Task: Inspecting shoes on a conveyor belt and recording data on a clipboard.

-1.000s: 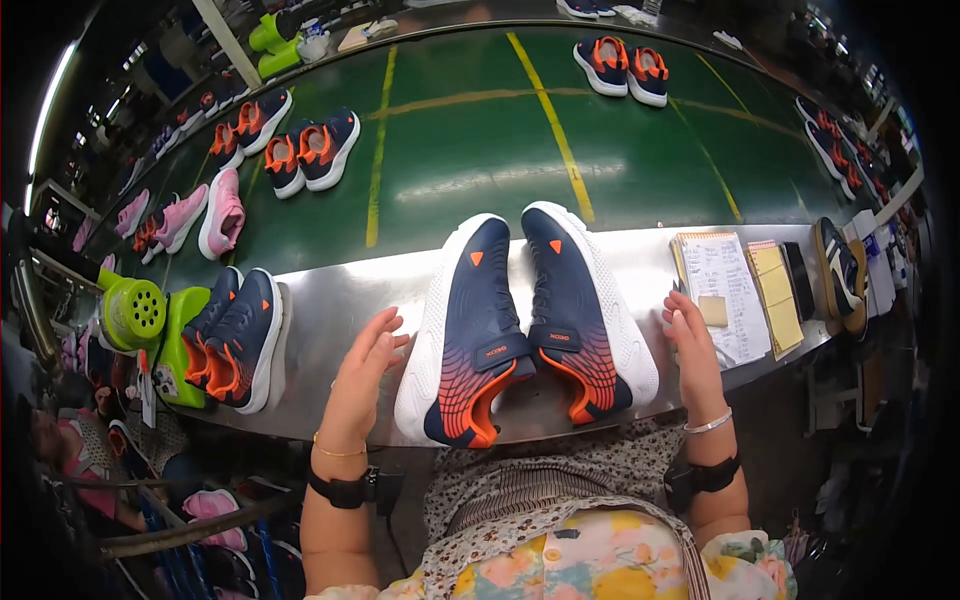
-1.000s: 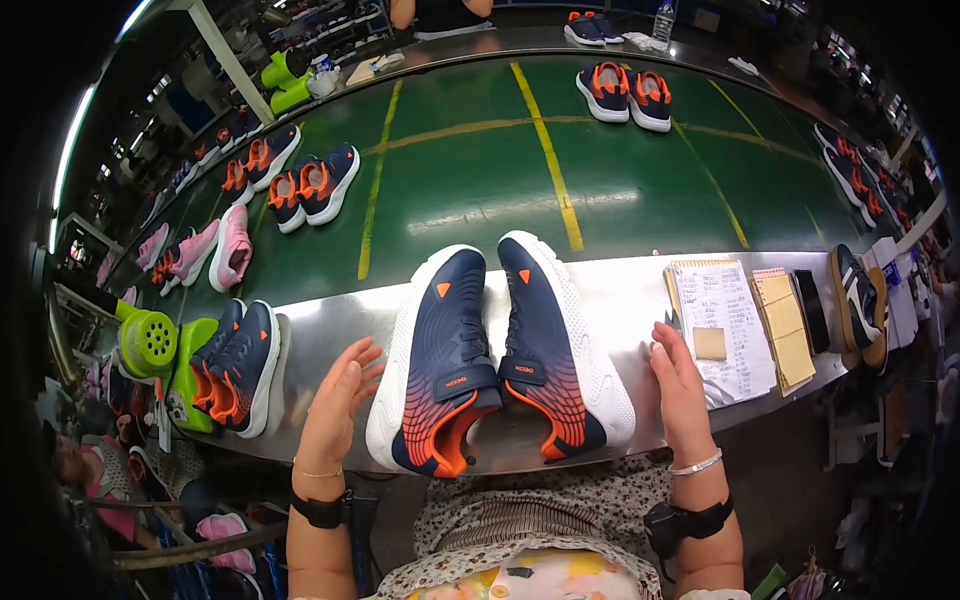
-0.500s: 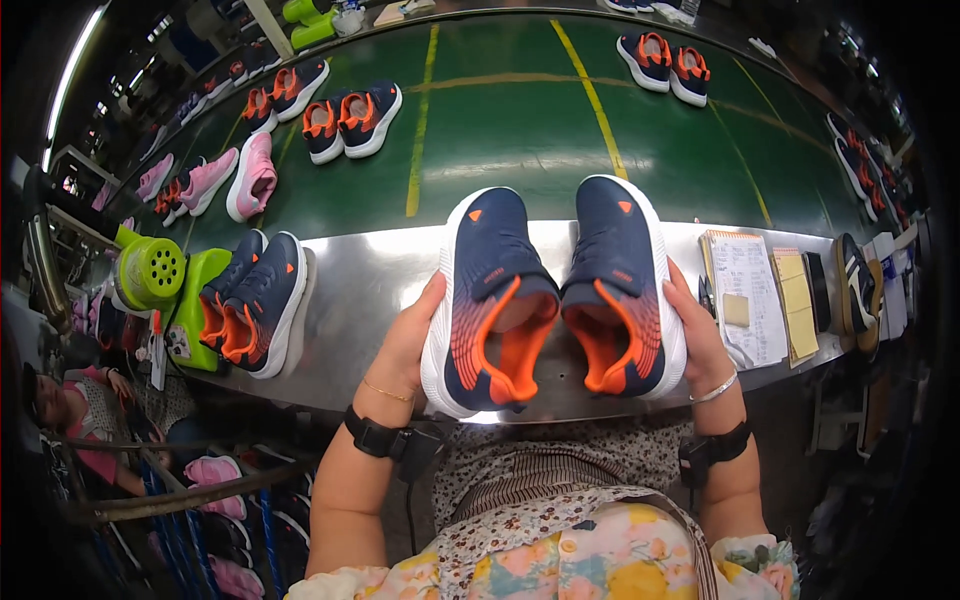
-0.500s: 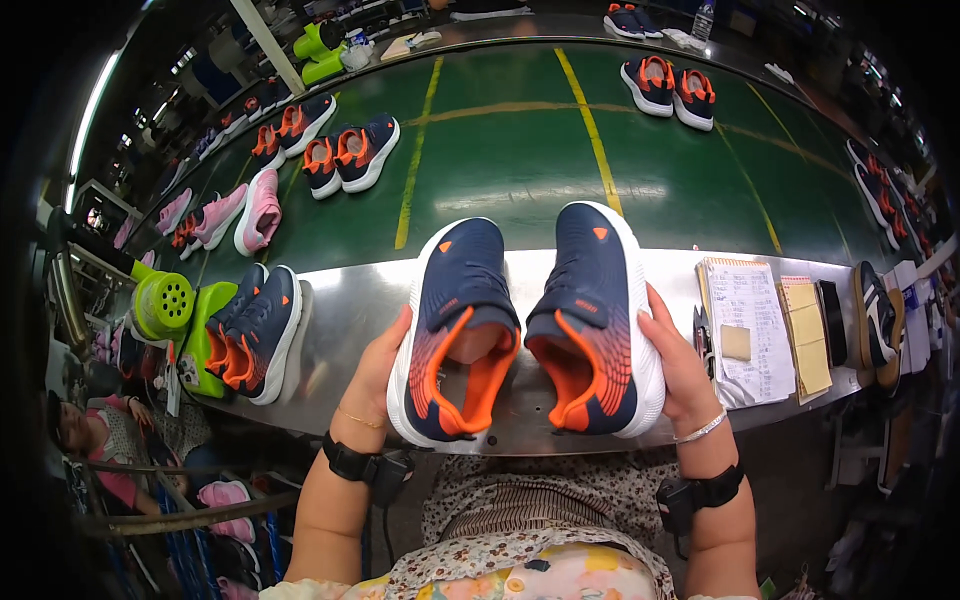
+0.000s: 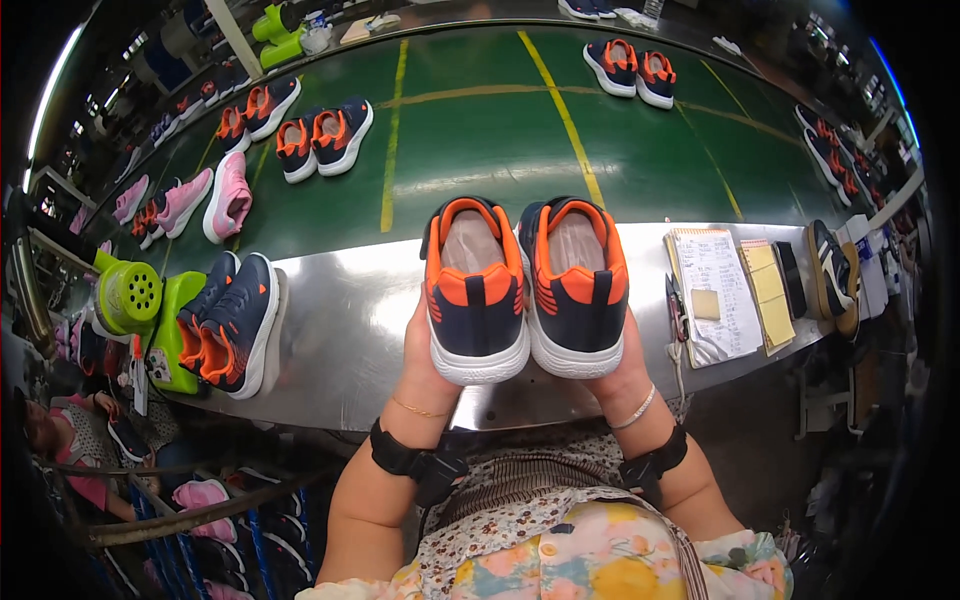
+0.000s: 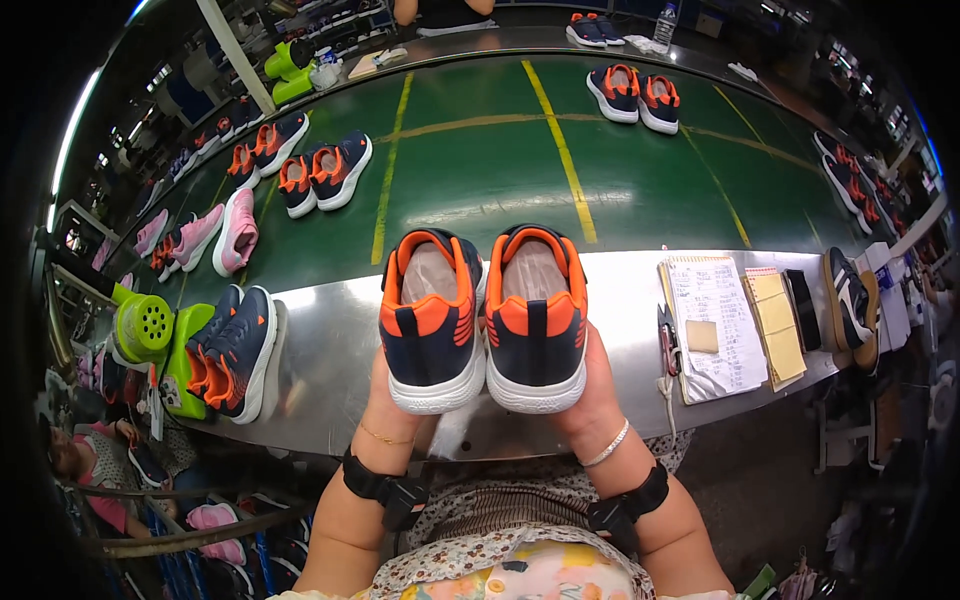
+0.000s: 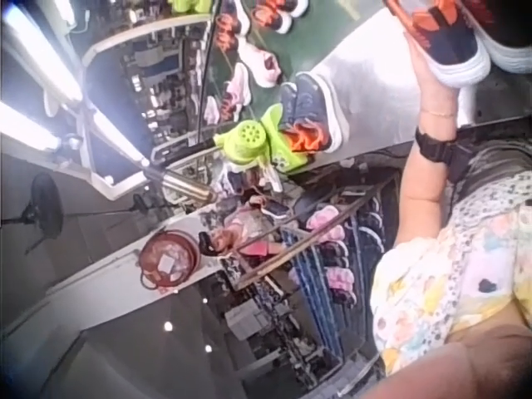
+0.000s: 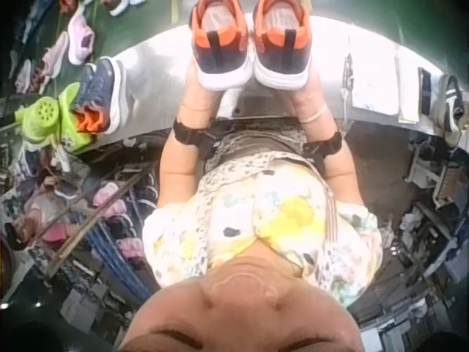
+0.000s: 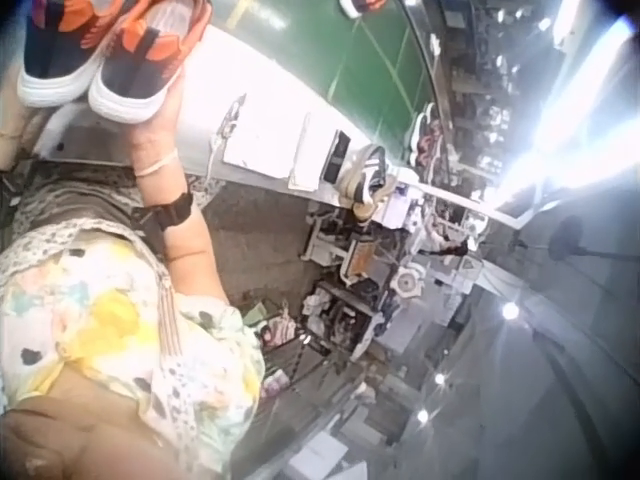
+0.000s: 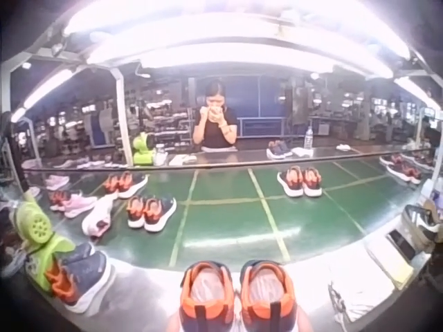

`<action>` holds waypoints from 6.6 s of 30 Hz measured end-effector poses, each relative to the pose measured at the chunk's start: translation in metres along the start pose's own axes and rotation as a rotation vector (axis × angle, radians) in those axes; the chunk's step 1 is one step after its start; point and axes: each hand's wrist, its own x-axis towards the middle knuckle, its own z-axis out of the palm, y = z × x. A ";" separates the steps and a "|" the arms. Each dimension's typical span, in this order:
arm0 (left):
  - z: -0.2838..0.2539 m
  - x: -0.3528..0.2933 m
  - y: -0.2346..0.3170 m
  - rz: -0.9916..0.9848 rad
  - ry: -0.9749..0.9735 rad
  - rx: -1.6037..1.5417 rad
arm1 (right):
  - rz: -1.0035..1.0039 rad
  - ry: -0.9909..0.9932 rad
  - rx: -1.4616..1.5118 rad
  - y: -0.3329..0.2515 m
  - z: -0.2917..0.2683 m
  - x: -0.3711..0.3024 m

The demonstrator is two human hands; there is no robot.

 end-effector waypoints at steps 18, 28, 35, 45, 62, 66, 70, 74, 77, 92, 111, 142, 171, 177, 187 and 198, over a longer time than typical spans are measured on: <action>0.035 -0.027 0.018 0.492 0.004 0.450 | -0.064 0.026 -0.204 -0.031 -0.047 -0.006; 0.045 -0.038 0.020 0.561 0.024 0.571 | -0.019 0.058 -0.214 -0.027 -0.044 -0.005; 0.049 -0.044 0.021 0.548 0.070 0.560 | -0.092 0.099 -0.133 -0.017 -0.025 -0.006; 0.049 -0.049 0.023 0.469 0.111 0.458 | -0.328 0.213 -0.530 -0.035 -0.050 -0.012; -0.004 -0.025 0.011 0.303 0.292 0.688 | -0.752 0.760 -1.280 -0.159 -0.067 -0.088; -0.008 -0.044 0.019 0.267 0.281 0.791 | -0.905 0.985 -1.626 -0.219 -0.107 -0.088; 0.014 -0.074 0.017 0.136 0.373 1.063 | -1.035 1.018 -2.123 -0.245 -0.120 -0.079; 0.003 -0.054 0.015 0.112 0.354 1.073 | -0.993 0.958 -2.156 -0.256 -0.128 -0.063; 0.000 -0.059 0.016 0.113 0.346 1.087 | -0.935 0.942 -2.122 -0.270 -0.118 -0.063; -0.030 -0.091 0.024 0.097 0.278 1.102 | -0.792 0.884 -2.043 -0.273 -0.118 -0.063; -0.022 -0.098 0.027 0.102 0.363 1.092 | -0.733 1.165 -2.184 -0.262 -0.100 -0.047; -0.036 -0.100 0.029 0.139 0.369 1.068 | -0.649 1.179 -2.163 -0.260 -0.095 -0.041; -0.045 -0.101 0.033 0.113 0.323 1.044 | -0.721 1.230 -2.167 -0.260 -0.108 -0.038; -0.043 -0.100 0.033 0.100 0.303 1.068 | -0.793 1.240 -2.147 -0.260 -0.111 -0.038; -0.036 -0.100 0.031 0.123 0.319 1.068 | -0.818 1.200 -2.100 -0.255 -0.107 -0.041; -0.033 -0.100 0.027 0.148 0.291 1.105 | -0.770 1.181 -2.116 -0.258 -0.109 -0.045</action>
